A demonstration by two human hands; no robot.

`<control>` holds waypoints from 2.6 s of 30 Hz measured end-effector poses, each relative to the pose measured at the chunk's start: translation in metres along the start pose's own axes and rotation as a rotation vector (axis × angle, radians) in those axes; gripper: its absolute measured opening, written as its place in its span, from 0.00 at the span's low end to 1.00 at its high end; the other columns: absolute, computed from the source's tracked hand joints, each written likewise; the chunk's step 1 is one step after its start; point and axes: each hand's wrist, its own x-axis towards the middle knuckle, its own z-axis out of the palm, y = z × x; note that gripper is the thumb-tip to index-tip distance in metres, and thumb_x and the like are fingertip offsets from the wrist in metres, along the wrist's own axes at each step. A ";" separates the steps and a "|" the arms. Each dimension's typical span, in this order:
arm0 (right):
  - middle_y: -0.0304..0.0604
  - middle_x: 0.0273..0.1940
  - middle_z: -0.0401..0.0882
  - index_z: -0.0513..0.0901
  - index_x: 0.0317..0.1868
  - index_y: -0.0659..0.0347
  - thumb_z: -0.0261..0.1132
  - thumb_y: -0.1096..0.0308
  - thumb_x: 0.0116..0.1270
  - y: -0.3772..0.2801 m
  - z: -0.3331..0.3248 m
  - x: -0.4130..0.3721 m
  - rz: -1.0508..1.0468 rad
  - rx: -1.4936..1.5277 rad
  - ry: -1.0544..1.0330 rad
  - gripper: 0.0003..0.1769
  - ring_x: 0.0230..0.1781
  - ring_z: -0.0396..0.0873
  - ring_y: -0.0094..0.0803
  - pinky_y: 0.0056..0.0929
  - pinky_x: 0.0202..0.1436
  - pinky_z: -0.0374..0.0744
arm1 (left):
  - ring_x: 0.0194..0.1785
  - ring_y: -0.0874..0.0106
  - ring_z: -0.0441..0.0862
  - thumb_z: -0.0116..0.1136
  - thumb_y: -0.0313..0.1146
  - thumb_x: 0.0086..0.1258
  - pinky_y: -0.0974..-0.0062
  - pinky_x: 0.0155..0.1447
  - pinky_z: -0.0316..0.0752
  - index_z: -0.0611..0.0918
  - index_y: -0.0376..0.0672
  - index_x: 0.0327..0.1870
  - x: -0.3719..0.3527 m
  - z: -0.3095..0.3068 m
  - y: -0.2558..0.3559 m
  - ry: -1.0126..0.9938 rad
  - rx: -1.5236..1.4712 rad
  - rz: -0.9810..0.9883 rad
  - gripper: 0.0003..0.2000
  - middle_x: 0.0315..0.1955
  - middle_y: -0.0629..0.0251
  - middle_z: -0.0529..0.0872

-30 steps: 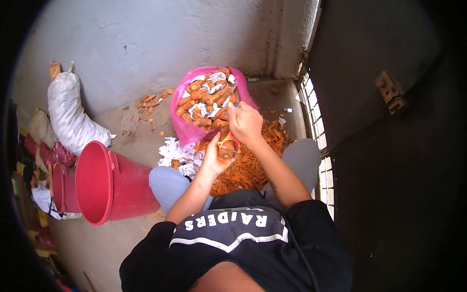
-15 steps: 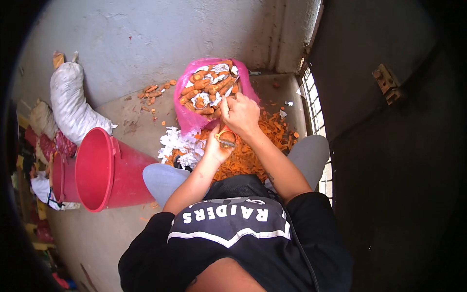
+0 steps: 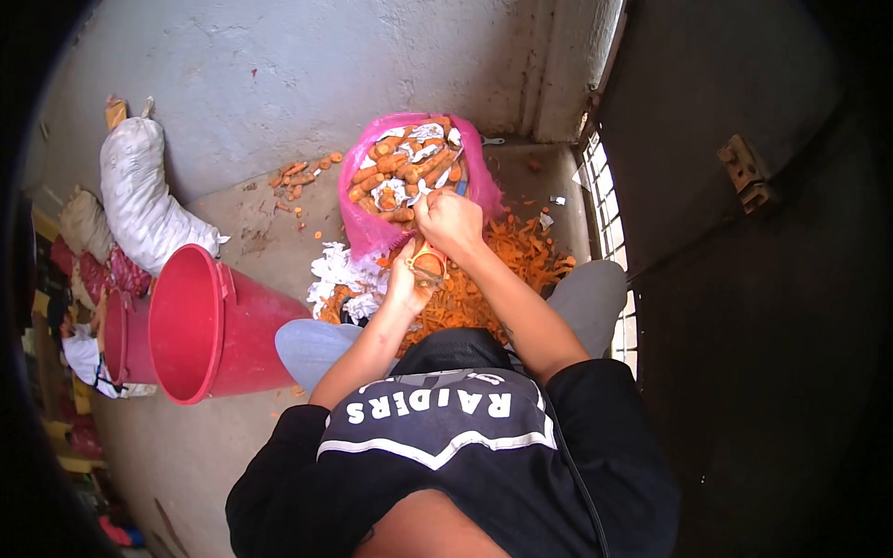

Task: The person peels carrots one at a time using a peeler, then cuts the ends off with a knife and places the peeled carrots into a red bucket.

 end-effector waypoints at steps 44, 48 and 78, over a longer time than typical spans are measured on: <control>0.53 0.29 0.81 0.81 0.22 0.61 0.50 0.51 0.68 0.013 0.032 0.025 0.132 -0.008 -0.116 0.26 0.32 0.81 0.51 0.47 0.39 0.77 | 0.30 0.71 0.83 0.43 0.49 0.76 0.72 0.27 0.78 0.77 0.46 0.49 0.021 -0.018 0.016 -0.067 -0.015 -0.036 0.17 0.33 0.66 0.84; 0.55 0.30 0.82 0.83 0.24 0.62 0.48 0.52 0.67 0.071 0.027 0.082 0.308 -0.154 0.111 0.26 0.32 0.81 0.54 0.48 0.39 0.78 | 0.24 0.72 0.81 0.46 0.52 0.74 0.75 0.26 0.76 0.76 0.43 0.54 -0.001 -0.016 0.011 -0.177 0.096 -0.143 0.22 0.26 0.64 0.82; 0.54 0.27 0.79 0.83 0.24 0.61 0.48 0.54 0.69 0.038 0.019 0.038 0.295 -0.076 0.011 0.25 0.30 0.79 0.53 0.46 0.36 0.77 | 0.29 0.70 0.82 0.39 0.48 0.77 0.72 0.30 0.78 0.78 0.41 0.49 0.022 -0.017 0.006 -0.049 0.266 -0.076 0.20 0.30 0.64 0.83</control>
